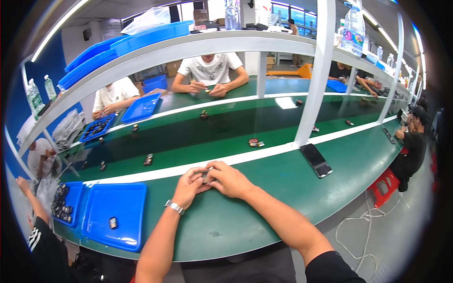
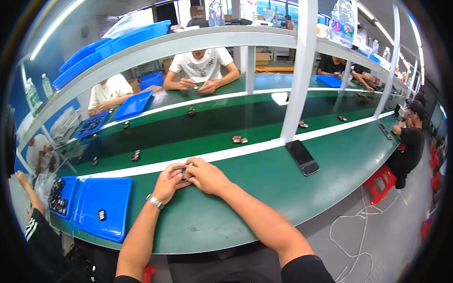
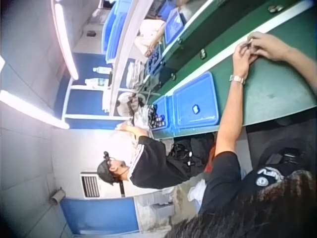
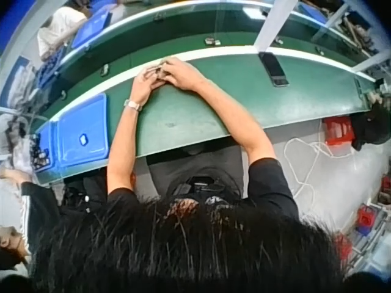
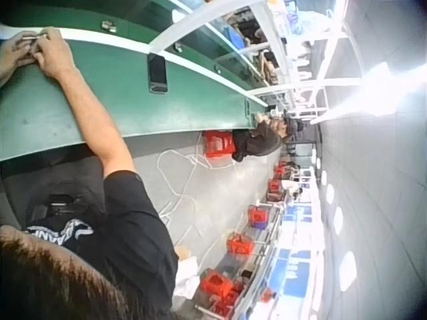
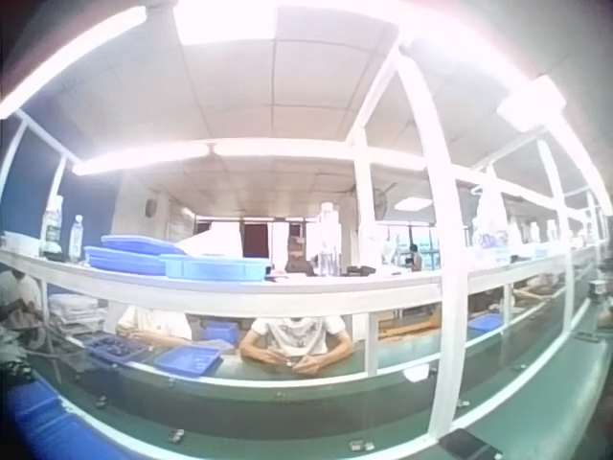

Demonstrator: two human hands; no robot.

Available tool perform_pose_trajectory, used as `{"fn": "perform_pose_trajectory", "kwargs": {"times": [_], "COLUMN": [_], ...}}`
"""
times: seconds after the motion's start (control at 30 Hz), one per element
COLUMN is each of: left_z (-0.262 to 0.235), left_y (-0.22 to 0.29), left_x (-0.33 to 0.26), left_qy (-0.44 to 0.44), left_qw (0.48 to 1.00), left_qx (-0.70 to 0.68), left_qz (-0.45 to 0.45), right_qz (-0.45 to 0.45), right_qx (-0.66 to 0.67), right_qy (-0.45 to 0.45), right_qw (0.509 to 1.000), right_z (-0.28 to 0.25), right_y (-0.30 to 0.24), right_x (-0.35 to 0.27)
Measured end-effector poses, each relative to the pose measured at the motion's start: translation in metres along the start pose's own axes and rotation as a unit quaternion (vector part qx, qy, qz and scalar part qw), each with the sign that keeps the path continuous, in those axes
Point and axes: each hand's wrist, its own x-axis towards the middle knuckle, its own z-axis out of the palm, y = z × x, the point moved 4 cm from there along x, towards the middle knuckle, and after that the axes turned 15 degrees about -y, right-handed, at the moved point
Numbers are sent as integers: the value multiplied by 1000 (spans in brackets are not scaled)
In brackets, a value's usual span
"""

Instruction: Manual assembly of small electronic components on a production line conveyor.

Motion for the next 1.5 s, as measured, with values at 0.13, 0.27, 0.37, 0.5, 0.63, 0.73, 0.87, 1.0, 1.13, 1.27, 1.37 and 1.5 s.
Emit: {"fn": "perform_pose_trajectory", "kwargs": {"times": [0.13,0.27,0.37,0.5,0.63,0.73,0.87,1.0,1.13,1.27,1.37,1.5], "left_z": [2,2,-2,-2,0,1,0,0,-2,-3,-5,-2], "left_y": [3,6,3,3,5,9,7,9,7,5,4,2], "left_x": [0,2,0,0,-3,-1,0,-1,-2,-2,-3,1], "left_qy": [-9,-16,-25,-65,-70,-89,-96,-108,-95,-94,-100,-100], "left_qw": [1000,999,999,998,997,996,995,994,996,996,995,995], "left_qx": [22,36,22,-11,-6,-10,11,24,-1,-3,-12,-6], "left_qz": [-3,-3,1,6,20,19,25,27,3,-2,10,9], "right_qz": [-27,8,19,18,17,23,32,23,30,11,-14,-2], "right_qx": [-1,-12,10,36,46,59,77,84,111,167,185,151], "right_qy": [28,6,-14,-6,8,11,1,11,2,-7,-7,14], "right_qw": [999,1000,1000,999,999,998,997,996,993,986,983,988], "right_z": [-2,-2,3,5,6,5,5,6,8,4,5,4], "right_y": [0,1,2,7,5,6,9,7,11,10,9,10], "right_x": [0,0,2,2,3,3,5,5,5,4,6,2]}}
